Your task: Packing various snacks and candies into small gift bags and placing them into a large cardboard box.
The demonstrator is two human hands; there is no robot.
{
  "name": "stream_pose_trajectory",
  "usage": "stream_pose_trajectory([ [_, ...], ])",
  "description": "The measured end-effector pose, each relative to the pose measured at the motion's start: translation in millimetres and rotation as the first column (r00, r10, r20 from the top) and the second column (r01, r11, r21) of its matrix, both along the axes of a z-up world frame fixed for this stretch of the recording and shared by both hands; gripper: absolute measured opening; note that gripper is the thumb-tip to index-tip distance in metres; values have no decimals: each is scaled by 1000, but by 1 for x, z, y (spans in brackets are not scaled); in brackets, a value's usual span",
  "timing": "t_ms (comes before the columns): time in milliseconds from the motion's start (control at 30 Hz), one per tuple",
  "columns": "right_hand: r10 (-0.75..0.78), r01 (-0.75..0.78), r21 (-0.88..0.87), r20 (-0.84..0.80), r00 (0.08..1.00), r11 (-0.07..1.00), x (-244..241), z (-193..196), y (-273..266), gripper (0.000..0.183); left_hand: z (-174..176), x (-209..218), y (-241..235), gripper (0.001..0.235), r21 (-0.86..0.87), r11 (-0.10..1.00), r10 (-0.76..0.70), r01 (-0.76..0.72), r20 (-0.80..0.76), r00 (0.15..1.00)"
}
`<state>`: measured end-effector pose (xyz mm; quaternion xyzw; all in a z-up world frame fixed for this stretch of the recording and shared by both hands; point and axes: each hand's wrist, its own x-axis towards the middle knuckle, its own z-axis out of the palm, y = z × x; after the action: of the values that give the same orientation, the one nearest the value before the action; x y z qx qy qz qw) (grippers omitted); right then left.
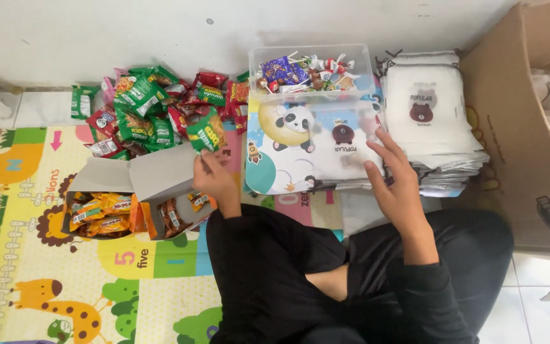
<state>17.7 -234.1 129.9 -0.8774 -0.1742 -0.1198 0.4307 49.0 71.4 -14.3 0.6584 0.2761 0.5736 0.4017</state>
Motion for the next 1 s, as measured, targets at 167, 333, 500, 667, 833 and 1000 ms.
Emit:
stream_pose_trajectory([
  [167,89,-55,311,-95,991,949,-21,-31,-4,24,29,-60,-22,42,-280,923,-229,264,153,961],
  [333,169,75,550,-380,910,832,-43,-53,22,22,58,-97,-67,46,-379,813,-390,441,206,897],
  [500,563,163,853,-459,688,496,-52,-78,34,79,56,-108,-112,44,-342,562,-765,753,131,630],
  [667,321,394,839,-517,794,375,-50,-70,33,29,88,-110,-131,38,-197,594,-800,780,-40,599],
  [833,154,406,820,-498,854,404,-59,-79,31,29,74,-105,-149,85,-356,318,-926,879,85,369],
  [1000,170,418,794,-532,830,442,-67,-76,38,32,86,-110,-161,16,-559,451,-742,696,198,640],
])
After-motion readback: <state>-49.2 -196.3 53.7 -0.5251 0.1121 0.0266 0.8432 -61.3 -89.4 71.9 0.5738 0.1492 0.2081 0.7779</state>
